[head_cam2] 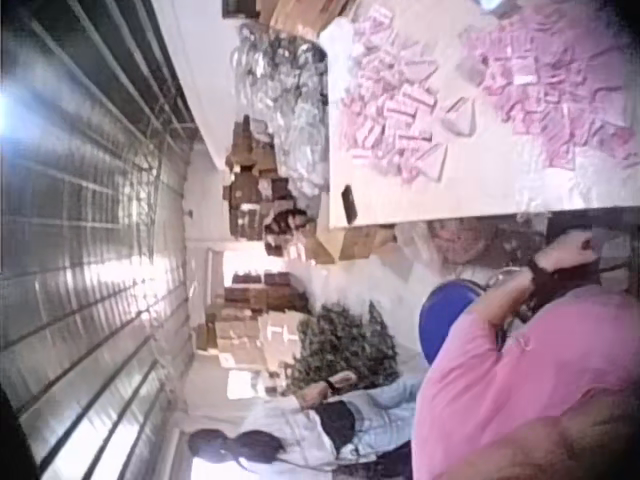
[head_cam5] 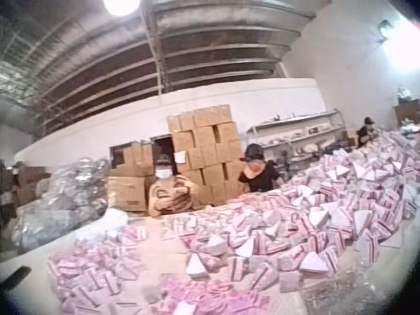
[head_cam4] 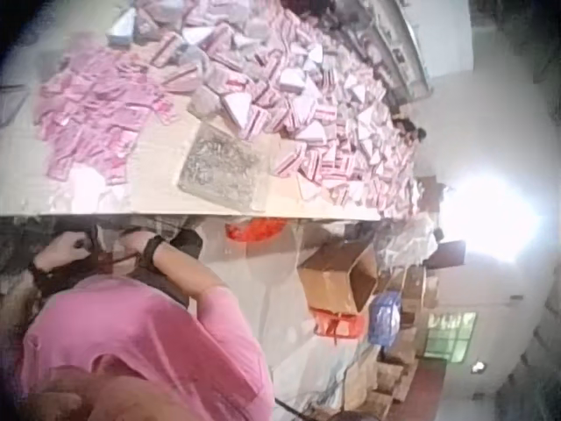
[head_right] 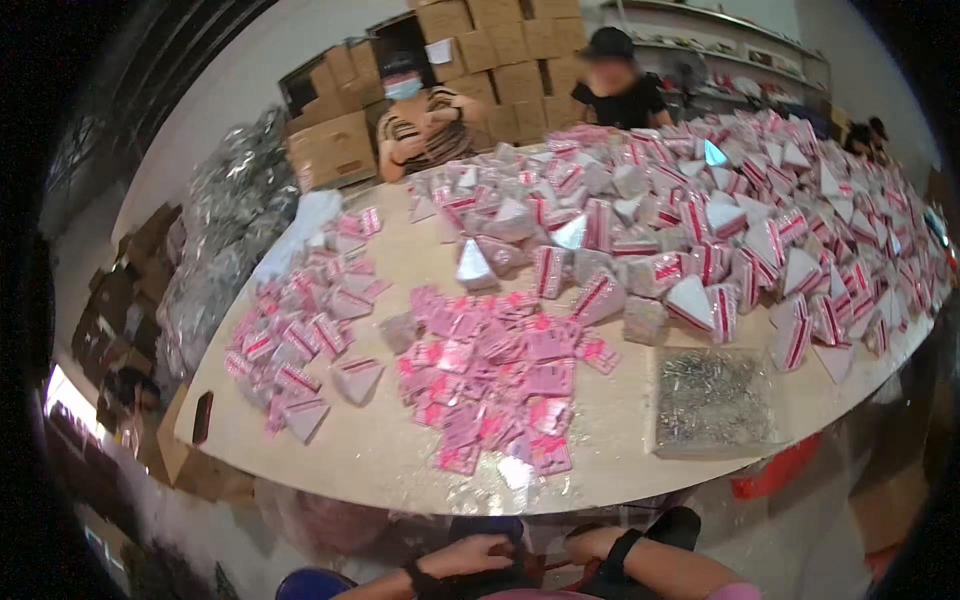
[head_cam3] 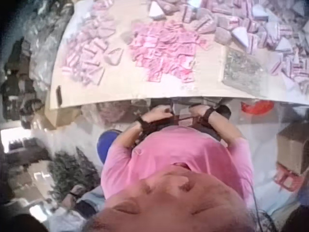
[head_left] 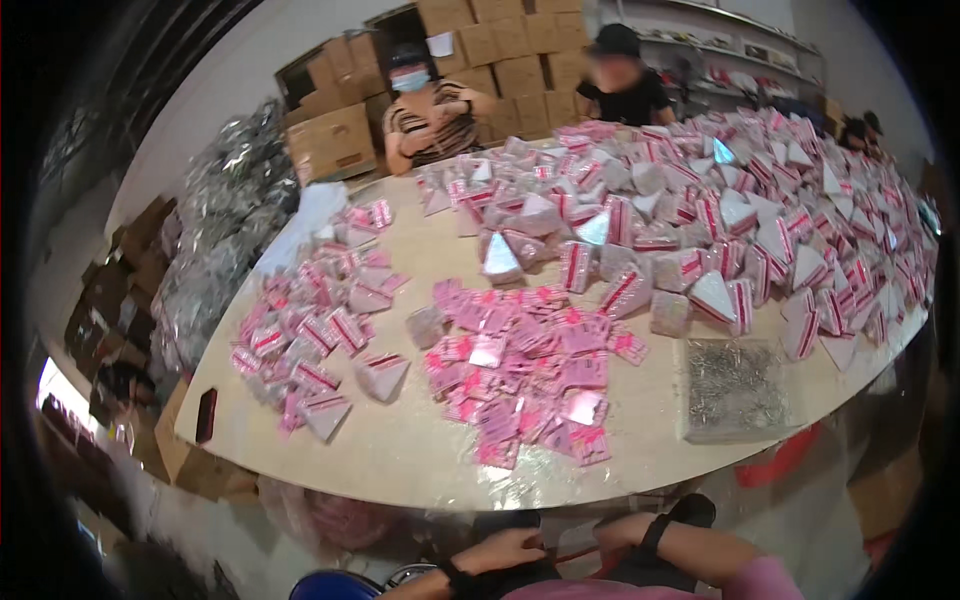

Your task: Manually sort and organize small triangular gift packages and pink sachets on a large work table.

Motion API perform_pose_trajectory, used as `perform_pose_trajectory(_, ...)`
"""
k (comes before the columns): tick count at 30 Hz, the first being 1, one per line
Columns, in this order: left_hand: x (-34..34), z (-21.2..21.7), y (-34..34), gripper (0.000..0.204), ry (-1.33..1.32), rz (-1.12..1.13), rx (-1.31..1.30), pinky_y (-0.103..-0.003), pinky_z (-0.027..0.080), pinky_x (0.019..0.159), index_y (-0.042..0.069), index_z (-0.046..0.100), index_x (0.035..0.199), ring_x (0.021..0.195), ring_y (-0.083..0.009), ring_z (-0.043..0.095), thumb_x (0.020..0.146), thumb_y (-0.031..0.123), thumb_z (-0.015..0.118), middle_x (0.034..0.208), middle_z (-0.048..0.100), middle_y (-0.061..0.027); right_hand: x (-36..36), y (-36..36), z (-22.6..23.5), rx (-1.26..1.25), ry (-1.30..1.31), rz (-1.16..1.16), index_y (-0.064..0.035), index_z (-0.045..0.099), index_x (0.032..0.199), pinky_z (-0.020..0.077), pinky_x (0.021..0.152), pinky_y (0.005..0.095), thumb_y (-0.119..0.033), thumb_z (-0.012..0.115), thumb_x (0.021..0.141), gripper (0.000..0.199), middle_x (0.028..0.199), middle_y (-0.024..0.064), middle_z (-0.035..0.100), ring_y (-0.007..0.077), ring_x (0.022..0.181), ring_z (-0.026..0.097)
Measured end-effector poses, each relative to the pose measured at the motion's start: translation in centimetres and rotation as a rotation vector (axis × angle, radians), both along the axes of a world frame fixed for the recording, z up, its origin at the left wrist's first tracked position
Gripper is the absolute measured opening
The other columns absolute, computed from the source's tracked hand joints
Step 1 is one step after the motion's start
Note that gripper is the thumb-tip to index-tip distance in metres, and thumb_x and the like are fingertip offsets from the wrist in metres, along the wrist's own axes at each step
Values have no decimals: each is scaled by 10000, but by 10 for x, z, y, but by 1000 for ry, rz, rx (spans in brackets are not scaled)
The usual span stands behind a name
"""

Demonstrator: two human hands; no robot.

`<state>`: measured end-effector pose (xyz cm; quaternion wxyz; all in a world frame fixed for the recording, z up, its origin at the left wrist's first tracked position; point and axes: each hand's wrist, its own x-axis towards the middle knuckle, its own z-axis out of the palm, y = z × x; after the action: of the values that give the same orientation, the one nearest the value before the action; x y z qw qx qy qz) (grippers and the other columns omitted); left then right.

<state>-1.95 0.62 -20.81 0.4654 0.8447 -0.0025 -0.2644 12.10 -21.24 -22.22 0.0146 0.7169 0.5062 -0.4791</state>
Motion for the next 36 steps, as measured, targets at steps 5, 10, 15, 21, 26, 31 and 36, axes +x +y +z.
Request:
perform_pose_trajectory(5, 12, -7, -67, 419, -298, -120, -100, -365, 445, 885, 23, 552, 1152, 1012, -284, 585, 823, 274, 616, 1121, 598, -170, -36, 16, 60, 345, 26, 173, -52, 646, 978, 501, 650, 432, -116, 570, 730, 267, 889, 138, 671, 333, 824, 648)
perform_pose_trajectory(10, 17, 10, -85, 403, -392, -22, -158, -378, 434, 905, 33, 568, 1143, 1034, -301, 574, 827, 282, 583, 1128, 595, -181, -65, 79, 224, 314, -159, 366, 32, 647, 696, 511, 558, 418, -126, 576, 720, 175, 681, 204, 635, 351, 690, 651)
perform_pose_trajectory(15, 29, 17, -91, 394, -493, 80, -120, -391, 423, 925, 43, 584, 1134, 1056, -319, 563, 830, 291, 549, 1135, 591, -192, -62, 77, 348, 423, -262, 298, -21, 539, 872, 470, 708, 443, -268, 548, 853, 248, 843, 164, 580, 354, 826, 584)
perform_pose_trajectory(21, 32, 0, -3, 392, -263, 511, 148, -407, 410, 948, 55, 603, 1123, 1083, -340, 549, 834, 302, 509, 1143, 587, -206, -34, 42, 419, 823, -574, -42, 6, 619, 911, 475, 721, 289, -232, 668, 789, 271, 876, 80, 624, 171, 822, 604)
perform_pose_trajectory(26, 22, -56, 83, 392, -402, 562, 569, -422, 399, 953, 43, 597, 1117, 1123, -349, 514, 852, 308, 480, 1187, 574, -182, -21, -1, 407, 778, -336, -397, 24, 616, 882, 467, 715, 253, -211, 684, 775, 267, 848, 63, 616, 128, 800, 595)
perform_pose_trajectory(31, -9, -64, 122, 331, -449, 797, 470, -410, 458, 860, 27, 612, 1068, 1052, -362, 551, 803, 220, 567, 1115, 600, -198, -16, -25, 389, 808, -359, -419, 25, 609, 886, 469, 705, 262, -216, 631, 810, 254, 799, 70, 606, 141, 758, 600)
perform_pose_trajectory(36, -74, -58, 164, 207, -500, 561, 836, -408, 486, 761, 20, 655, 906, 890, -364, 600, 715, 84, 610, 942, 642, -196, 7, -80, 383, 899, -339, -494, 19, 605, 882, 478, 664, 252, -207, 623, 828, 233, 787, 67, 608, 135, 719, 589)
